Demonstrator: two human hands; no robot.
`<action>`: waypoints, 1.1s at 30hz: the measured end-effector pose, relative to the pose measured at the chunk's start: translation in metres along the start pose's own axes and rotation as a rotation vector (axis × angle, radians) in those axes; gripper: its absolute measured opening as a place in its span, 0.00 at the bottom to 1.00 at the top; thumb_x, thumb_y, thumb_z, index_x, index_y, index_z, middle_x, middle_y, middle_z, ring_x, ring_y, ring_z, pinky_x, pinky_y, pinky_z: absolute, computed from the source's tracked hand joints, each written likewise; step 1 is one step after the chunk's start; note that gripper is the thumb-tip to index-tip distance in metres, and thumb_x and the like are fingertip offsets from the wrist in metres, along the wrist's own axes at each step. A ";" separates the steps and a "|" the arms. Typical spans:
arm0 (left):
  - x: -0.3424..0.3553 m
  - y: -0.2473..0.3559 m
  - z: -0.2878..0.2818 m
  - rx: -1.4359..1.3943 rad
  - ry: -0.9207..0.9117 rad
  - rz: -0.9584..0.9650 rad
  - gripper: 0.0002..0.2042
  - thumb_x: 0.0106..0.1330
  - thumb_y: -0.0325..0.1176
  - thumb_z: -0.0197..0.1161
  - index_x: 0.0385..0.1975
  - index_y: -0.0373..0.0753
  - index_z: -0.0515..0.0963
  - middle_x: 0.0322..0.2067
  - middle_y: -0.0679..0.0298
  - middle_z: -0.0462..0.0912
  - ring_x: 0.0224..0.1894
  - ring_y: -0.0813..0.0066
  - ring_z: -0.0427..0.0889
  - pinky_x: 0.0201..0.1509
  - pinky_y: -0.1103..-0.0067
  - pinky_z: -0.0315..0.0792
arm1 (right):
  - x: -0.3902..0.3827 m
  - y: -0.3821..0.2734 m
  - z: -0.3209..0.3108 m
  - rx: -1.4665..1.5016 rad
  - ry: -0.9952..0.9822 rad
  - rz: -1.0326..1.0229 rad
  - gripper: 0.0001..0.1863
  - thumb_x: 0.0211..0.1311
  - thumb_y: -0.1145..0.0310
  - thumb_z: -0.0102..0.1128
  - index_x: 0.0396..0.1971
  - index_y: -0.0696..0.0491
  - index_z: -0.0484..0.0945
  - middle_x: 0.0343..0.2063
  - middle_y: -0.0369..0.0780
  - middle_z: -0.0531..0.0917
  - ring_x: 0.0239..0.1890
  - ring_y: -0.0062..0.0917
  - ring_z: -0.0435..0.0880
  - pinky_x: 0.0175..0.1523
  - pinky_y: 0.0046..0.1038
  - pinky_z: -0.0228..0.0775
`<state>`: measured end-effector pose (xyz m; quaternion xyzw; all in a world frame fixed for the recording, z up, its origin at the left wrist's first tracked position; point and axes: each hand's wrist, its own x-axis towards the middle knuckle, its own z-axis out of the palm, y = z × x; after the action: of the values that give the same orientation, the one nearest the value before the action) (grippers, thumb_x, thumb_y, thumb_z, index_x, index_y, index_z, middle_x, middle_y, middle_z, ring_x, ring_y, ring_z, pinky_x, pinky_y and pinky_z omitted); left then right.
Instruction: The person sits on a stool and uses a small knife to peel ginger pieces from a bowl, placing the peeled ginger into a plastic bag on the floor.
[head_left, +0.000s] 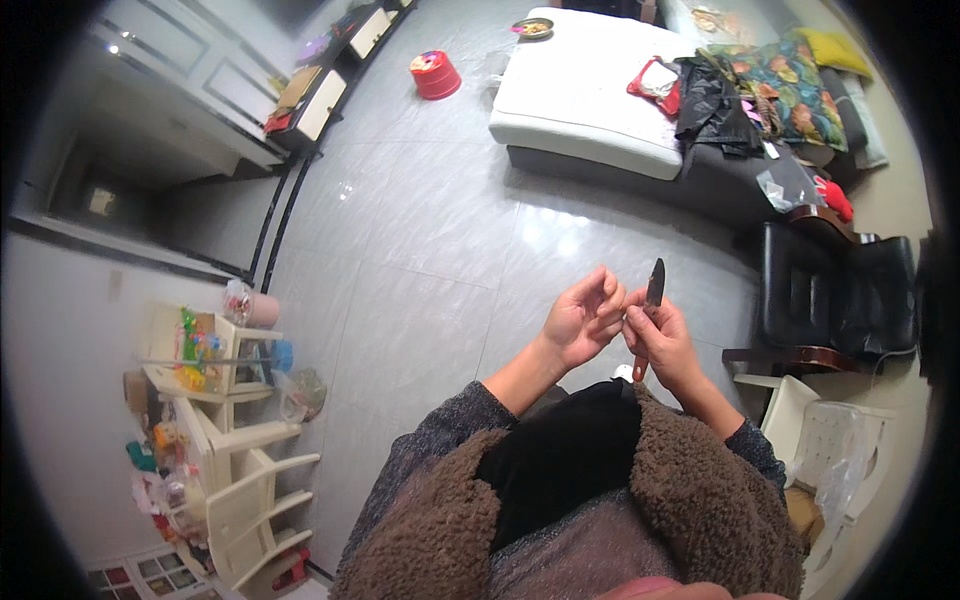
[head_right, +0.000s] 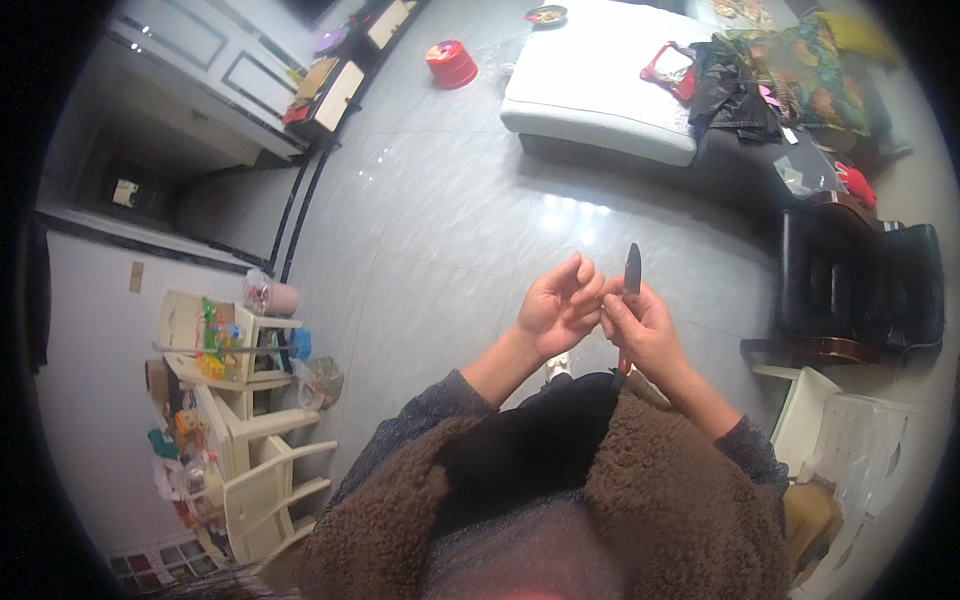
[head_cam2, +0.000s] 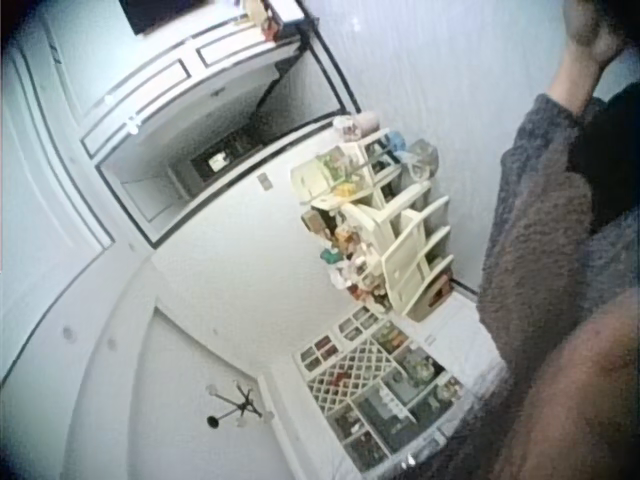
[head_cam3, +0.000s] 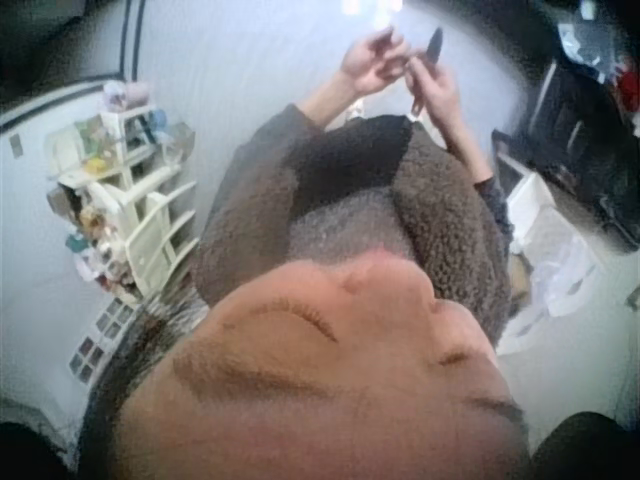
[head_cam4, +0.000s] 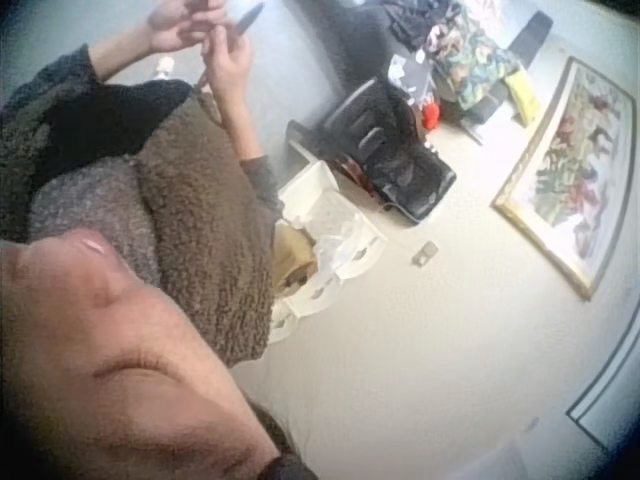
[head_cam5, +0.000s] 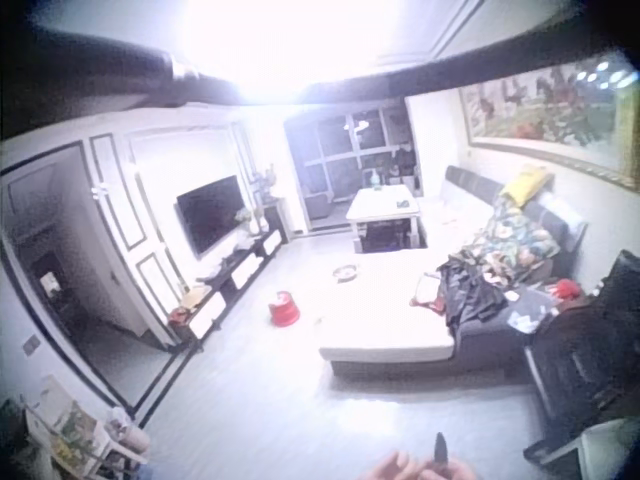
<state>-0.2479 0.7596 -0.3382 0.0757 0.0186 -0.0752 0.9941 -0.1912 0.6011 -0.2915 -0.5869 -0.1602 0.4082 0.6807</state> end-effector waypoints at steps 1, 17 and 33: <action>-0.001 0.001 0.000 0.009 -0.009 -0.016 0.17 0.78 0.44 0.41 0.31 0.41 0.70 0.20 0.70 0.67 0.16 0.82 0.59 0.21 0.85 0.57 | -0.002 0.000 0.003 0.000 0.019 0.007 0.08 0.73 0.66 0.51 0.44 0.54 0.72 0.20 0.32 0.73 0.16 0.11 0.67 0.17 0.14 0.60; 0.001 -0.008 0.003 0.182 0.068 -0.020 0.16 0.78 0.43 0.42 0.32 0.40 0.71 0.24 0.68 0.70 0.18 0.82 0.61 0.25 0.84 0.60 | -0.006 0.017 -0.003 0.049 0.114 0.004 0.08 0.71 0.65 0.53 0.41 0.54 0.72 0.20 0.32 0.74 0.16 0.11 0.68 0.13 0.15 0.60; 0.010 -0.031 0.001 -0.085 0.072 -0.027 0.27 0.79 0.46 0.34 0.63 0.28 0.59 0.65 0.46 0.63 0.68 0.57 0.63 0.73 0.64 0.59 | -0.009 -0.008 -0.008 -0.546 0.136 -0.348 0.07 0.68 0.74 0.54 0.39 0.62 0.77 0.29 0.43 0.84 0.31 0.26 0.84 0.36 0.26 0.73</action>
<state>-0.2425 0.7273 -0.3428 0.0358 0.0586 -0.0848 0.9940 -0.1883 0.5891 -0.2836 -0.7373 -0.3157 0.1879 0.5670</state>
